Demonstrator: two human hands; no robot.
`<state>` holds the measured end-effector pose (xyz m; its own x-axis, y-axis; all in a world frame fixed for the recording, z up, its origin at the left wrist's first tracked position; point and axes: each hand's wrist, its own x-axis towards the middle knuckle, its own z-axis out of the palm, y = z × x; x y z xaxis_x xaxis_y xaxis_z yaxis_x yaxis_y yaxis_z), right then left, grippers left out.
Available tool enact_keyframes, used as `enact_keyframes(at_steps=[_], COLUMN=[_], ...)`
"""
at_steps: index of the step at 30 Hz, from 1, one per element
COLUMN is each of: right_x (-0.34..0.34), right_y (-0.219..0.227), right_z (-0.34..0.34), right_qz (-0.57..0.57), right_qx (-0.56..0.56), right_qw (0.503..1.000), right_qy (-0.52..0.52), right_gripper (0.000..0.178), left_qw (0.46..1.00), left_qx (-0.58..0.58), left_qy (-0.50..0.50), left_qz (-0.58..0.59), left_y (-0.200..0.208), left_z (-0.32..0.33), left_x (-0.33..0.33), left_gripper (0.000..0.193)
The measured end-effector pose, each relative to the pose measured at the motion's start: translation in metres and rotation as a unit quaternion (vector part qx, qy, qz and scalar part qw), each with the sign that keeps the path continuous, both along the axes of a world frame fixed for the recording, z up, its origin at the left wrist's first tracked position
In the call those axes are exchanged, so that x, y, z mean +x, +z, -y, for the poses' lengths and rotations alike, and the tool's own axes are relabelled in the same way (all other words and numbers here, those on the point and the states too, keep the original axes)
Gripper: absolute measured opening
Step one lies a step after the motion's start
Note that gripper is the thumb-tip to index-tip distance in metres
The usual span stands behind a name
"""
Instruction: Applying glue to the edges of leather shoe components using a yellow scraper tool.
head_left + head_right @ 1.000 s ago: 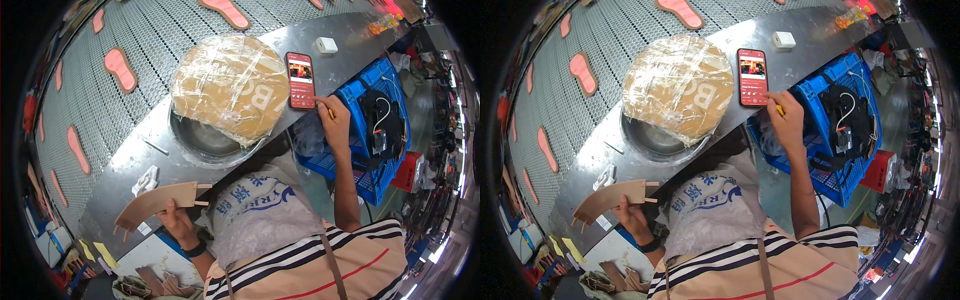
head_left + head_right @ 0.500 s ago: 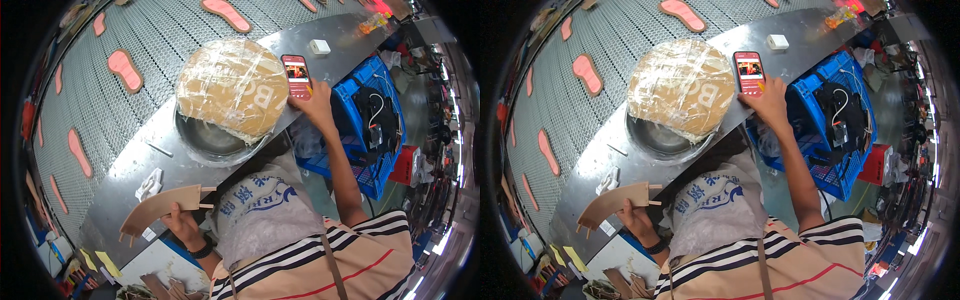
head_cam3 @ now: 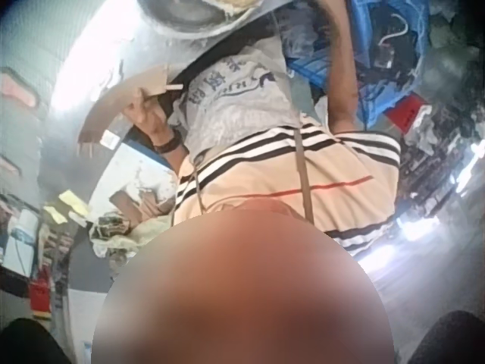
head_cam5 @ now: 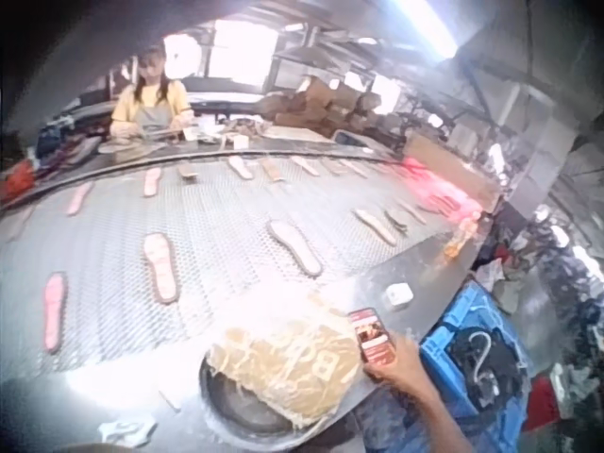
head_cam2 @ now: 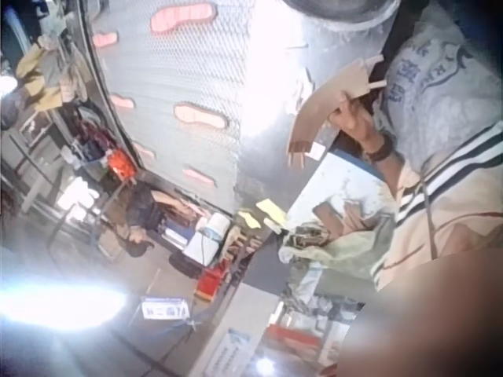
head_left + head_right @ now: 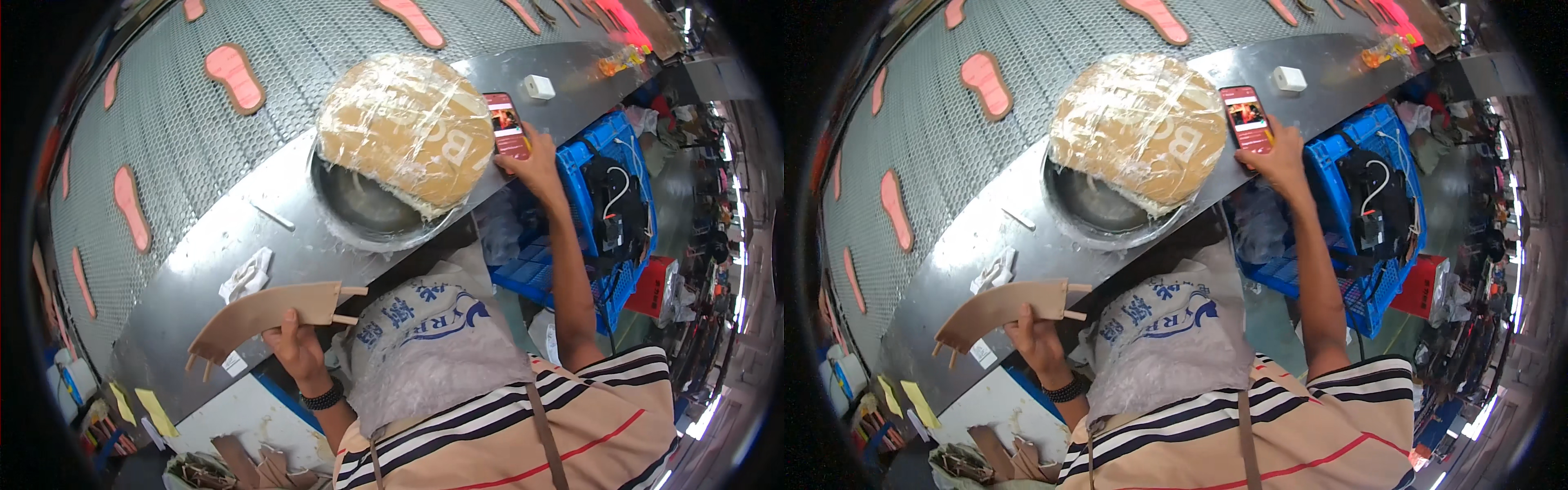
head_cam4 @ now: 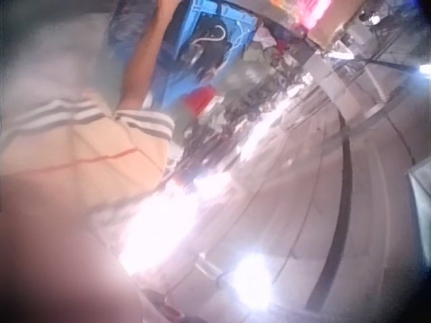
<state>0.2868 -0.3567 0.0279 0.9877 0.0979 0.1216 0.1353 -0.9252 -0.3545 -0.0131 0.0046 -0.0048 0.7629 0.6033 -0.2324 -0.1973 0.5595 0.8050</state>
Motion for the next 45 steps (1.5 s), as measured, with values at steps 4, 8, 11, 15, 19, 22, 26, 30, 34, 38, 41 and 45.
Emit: enact_keyframes(at_steps=[4, 8, 11, 15, 19, 22, 26, 30, 34, 38, 41, 45], right_x=[-0.013, -0.063, -0.094, -0.095, -0.102, -0.1, -0.095, -0.102, -0.1, -0.102, -0.102, -0.1], right_y=[0.039, 0.11, 0.114, 0.101, 0.114, 0.1, 0.083, 0.073, 0.055, 0.061, 0.058, 0.055], right_z=[0.037, 0.006, -0.059, -0.099, -0.112, -0.125, -0.138, -0.15, -0.156, -0.155, -0.157, -0.16], right_qz=[0.197, 0.146, 0.129, -0.04, -0.224, -0.275, -0.088, -0.122, -0.005, -0.065, -0.056, -0.106], right_qx=[0.034, 0.46, 0.437, 0.399, 0.43, 0.459, 0.336, 0.351, 0.303, 0.28, 0.327, 0.358], right_qw=[0.98, 0.876, 0.88, 0.891, 0.846, 0.827, 0.883, 0.895, 0.903, 0.898, 0.899, 0.885], right_qy=[0.014, -0.01, 0.131, 0.214, 0.22, 0.174, 0.316, 0.245, 0.305, 0.332, 0.284, 0.278], right_gripper=[0.028, 0.041, 0.055, 0.073, 0.068, 0.029, 0.02, 0.018, 0.017, 0.015, 0.014, 0.014], left_qw=[1.0, 0.998, 0.997, 0.996, 0.996, 0.998, 0.997, 0.994, 0.993, 0.994, 0.992, 0.99], left_qx=[-0.021, -0.056, -0.069, -0.071, -0.048, -0.015, -0.009, -0.034, -0.035, -0.035, -0.025, -0.018], left_qy=[0.009, 0.008, 0.002, 0.017, 0.013, 0.027, 0.069, 0.097, 0.101, 0.099, 0.105, 0.119], left_qz=[-0.015, -0.028, -0.033, -0.051, -0.07, -0.061, -0.038, -0.031, -0.041, -0.038, -0.061, -0.074], left_y=[0.015, 0.026, 0.037, 0.049, 0.048, 0.049, 0.048, 0.053, 0.054, 0.049, 0.051, 0.056], left_z=[0.008, 0.008, 0.025, 0.037, 0.039, 0.041, 0.047, 0.054, 0.056, 0.053, 0.054, 0.056], left_x=[0.013, 0.009, 0.016, 0.023, 0.011, 0.009, 0.012, 0.021, 0.024, 0.026, 0.028, 0.033], left_gripper=[0.033, 0.031, 0.029, 0.029, 0.031, 0.032, 0.032, 0.033, 0.031, 0.029, 0.028, 0.028])
